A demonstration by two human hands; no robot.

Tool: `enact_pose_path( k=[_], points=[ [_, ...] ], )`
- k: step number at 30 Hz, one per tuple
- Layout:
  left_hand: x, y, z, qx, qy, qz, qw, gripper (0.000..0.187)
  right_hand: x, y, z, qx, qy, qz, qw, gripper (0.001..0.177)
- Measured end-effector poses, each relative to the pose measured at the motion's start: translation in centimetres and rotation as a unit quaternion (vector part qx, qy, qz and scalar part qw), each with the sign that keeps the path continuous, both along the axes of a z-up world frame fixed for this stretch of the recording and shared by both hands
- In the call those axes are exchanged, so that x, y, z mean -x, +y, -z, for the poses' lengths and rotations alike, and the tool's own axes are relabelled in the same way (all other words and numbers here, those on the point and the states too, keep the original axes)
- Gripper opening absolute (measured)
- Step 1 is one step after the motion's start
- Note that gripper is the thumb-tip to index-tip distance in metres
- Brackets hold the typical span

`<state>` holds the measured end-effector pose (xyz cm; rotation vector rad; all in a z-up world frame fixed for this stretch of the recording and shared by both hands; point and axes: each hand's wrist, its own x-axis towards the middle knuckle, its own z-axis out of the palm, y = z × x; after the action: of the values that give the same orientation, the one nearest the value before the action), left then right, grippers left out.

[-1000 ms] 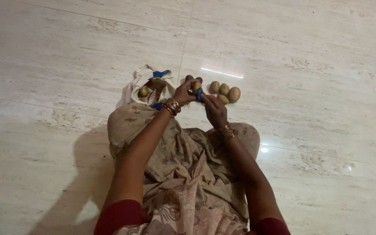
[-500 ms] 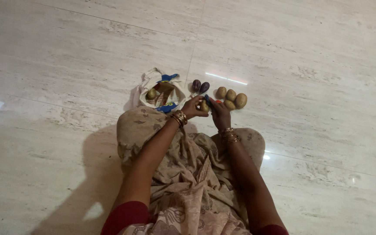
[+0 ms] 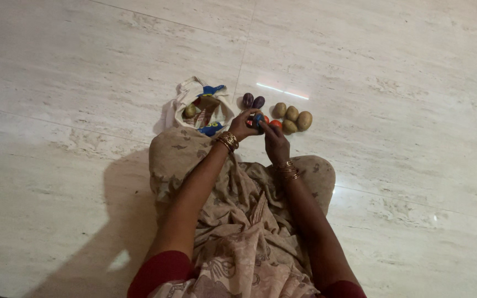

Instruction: The person sits on the floor and peels vegetables using a small knife. They peel red chilies and a potato, placing the peeled items on the floor next to other vegetables like tomatoes and eggplants.

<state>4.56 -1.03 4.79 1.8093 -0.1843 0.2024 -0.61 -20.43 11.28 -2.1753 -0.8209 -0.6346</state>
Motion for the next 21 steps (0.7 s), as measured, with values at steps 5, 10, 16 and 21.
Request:
enact_pose_path(
  k=[5, 10, 16, 21],
  points=[
    [1.2, -1.3, -0.9, 0.081, 0.046, 0.096, 0.991, 0.087, -3.5, -0.9, 2.5, -0.151, 0.082, -0.078, 0.982, 0.050],
    [1.8, -2.1, -0.3, 0.097, 0.026, 0.079, 0.992, 0.091, -3.5, -0.9, 3.0, -0.172, 0.267, -0.044, 0.947, 0.047],
    [1.0, -1.7, 2.7, 0.040, -0.013, 0.008, 0.999, 0.086, -2.6, -0.7, 3.0, -0.097, 0.094, -0.072, 0.988, 0.048],
    [0.2, -1.5, 4.0, 0.120, 0.012, -0.033, 0.992, 0.084, -1.4, -0.5, 2.0, -0.047, 0.087, -0.057, 0.993, 0.052]
  ],
)
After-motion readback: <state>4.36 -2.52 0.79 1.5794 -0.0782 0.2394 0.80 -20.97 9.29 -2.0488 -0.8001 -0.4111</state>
